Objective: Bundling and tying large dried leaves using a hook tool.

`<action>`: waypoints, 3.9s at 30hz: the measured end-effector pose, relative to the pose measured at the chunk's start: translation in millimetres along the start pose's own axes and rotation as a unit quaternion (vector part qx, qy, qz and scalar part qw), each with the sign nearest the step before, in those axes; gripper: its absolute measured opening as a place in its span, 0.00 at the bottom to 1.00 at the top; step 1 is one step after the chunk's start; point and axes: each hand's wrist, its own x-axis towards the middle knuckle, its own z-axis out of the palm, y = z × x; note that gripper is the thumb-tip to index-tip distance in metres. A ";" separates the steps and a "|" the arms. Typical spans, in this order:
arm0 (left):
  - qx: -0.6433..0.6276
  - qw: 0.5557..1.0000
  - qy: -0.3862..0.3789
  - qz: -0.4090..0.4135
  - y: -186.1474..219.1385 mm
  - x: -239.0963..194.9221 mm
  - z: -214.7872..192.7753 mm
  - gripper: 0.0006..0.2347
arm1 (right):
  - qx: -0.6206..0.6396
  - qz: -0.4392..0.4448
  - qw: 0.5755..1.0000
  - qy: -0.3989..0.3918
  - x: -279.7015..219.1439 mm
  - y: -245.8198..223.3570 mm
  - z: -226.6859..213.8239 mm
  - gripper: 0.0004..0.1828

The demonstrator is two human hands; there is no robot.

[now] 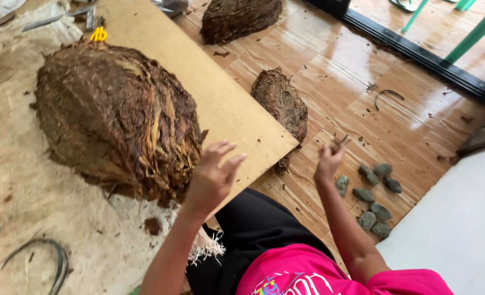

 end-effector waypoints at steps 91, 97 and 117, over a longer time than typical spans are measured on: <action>-0.102 0.757 0.371 -0.528 -281.3 -79.6 -130.6 0.08 | -0.123 -0.155 0.830 -0.522 -136.7 -148.4 473.7 0.20; 0.000 0.730 0.337 -0.595 -317.7 -129.8 -118.0 0.12 | -0.128 -0.108 0.830 -0.532 -78.9 -64.8 503.1 0.10; -0.033 0.701 0.408 -0.584 -328.0 -150.1 -114.9 0.09 | 0.082 0.153 0.749 -0.640 -79.6 -98.3 483.1 0.23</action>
